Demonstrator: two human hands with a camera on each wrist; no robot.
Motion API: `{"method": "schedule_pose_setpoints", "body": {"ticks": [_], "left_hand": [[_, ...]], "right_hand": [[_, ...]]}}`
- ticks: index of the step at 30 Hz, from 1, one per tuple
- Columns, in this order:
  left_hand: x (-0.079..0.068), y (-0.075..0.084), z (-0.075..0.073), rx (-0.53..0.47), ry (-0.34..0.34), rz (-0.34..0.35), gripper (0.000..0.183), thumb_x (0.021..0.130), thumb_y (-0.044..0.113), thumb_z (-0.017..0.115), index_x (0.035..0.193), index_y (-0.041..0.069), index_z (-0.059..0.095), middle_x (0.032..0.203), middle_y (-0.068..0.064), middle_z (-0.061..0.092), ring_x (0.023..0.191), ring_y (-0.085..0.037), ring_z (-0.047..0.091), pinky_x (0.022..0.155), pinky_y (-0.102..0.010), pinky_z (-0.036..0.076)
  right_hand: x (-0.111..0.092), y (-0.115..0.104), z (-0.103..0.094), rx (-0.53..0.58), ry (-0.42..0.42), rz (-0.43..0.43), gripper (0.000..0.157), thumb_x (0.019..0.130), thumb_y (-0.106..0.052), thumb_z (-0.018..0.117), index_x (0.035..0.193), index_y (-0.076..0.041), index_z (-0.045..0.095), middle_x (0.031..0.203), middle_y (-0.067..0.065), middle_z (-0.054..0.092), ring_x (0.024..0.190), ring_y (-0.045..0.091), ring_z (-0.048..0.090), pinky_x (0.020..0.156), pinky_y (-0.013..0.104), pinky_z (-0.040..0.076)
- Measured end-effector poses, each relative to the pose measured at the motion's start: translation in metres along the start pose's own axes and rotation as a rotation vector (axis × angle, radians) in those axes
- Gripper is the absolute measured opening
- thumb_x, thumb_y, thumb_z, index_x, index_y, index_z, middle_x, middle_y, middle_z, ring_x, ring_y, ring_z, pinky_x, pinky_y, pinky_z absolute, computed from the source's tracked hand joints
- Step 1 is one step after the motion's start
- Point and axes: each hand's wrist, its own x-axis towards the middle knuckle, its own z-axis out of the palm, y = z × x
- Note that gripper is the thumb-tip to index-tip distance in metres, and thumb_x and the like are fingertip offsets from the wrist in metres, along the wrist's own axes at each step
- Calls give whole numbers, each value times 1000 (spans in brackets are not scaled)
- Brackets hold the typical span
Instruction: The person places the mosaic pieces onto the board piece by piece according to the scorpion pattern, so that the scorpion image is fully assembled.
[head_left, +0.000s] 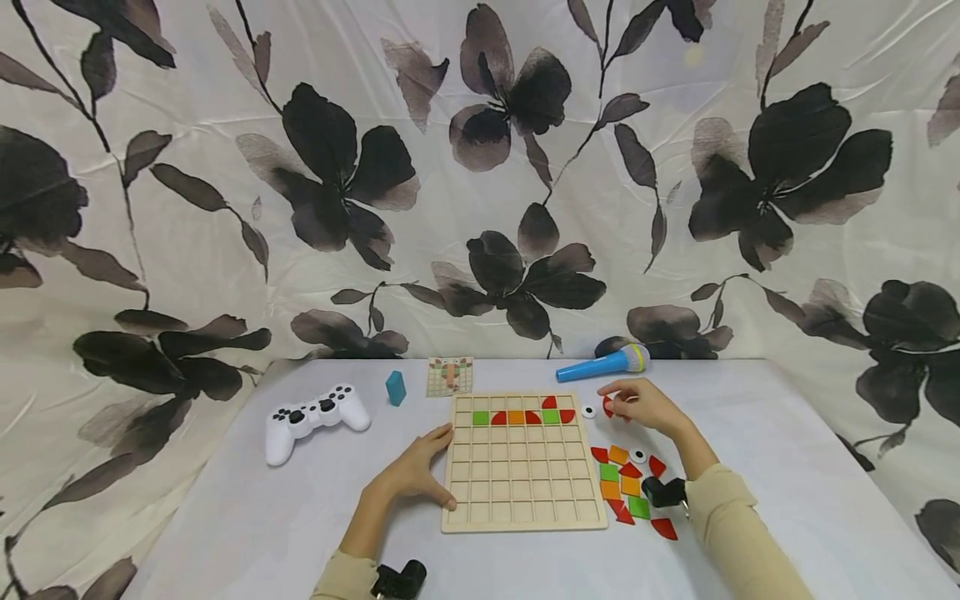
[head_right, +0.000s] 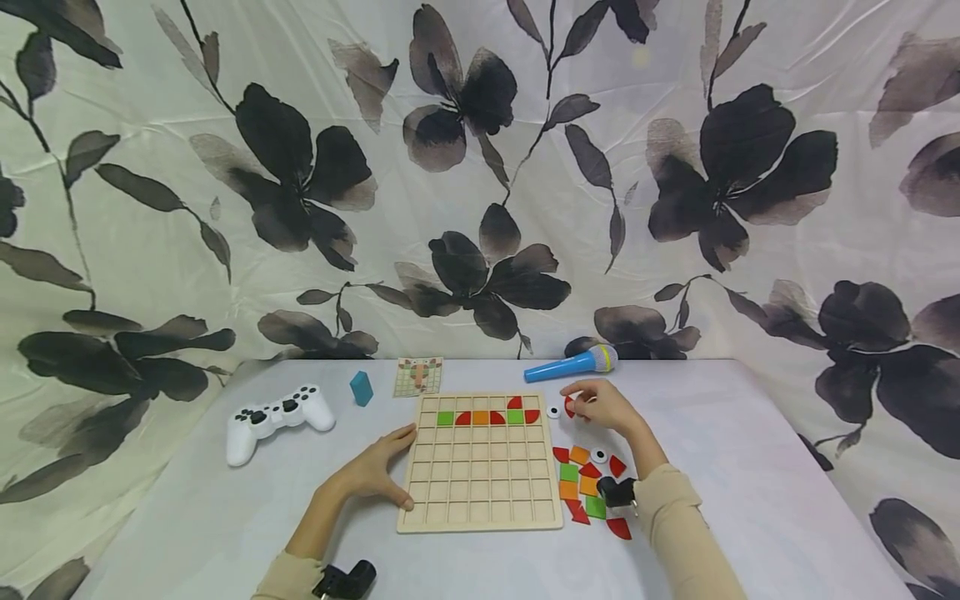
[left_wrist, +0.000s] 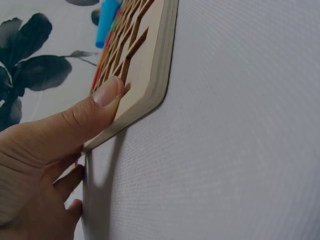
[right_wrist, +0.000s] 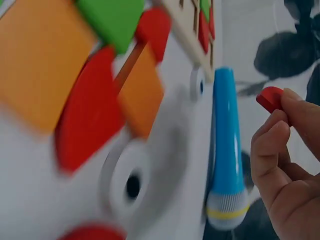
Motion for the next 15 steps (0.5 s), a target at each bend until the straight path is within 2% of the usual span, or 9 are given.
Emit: {"method": "schedule_pose_setpoints", "body": {"ticks": [4,8,9,11,15], "left_hand": [[1,1,0,7,-5,4,111,52,28,92,141,-6,36,151,-19,28,137,-47,21,109,-61,21],[3,1,-1,3,1,-7,111,52,27,92,142,-4,36,152,-17,28,137,-46,21,109,-60,22],[3,1,0,-1,4,-8,111,51,27,92,142,-4,36,152,-17,28,137,-46,21,109,-60,22],[3,0,0,-4,5,-8,111,51,27,92,142,-4,36,151,-17,28,137,-46,21,109,-60,22],[3,-1,0,-7,1,-6,111,51,26,92,142,-4,36,151,-17,29,137,-46,21,109,-61,21]], "right_hand": [[21,-12,15,0,-14,-44,31,92,-4,56,119,9,58,83,17,61,66,26,55,64,37,49],[42,-21,34,33,-28,-85,29,92,-4,56,117,8,61,79,20,60,63,29,54,57,32,46],[46,-24,39,44,-38,-91,28,92,-4,56,117,7,61,79,19,61,62,28,54,55,30,45],[57,-21,51,45,-67,-157,28,93,-9,56,118,0,64,80,13,62,62,22,53,53,27,43],[70,-35,75,9,-113,-192,29,93,-5,54,120,0,63,86,11,65,65,18,55,55,27,47]]}}
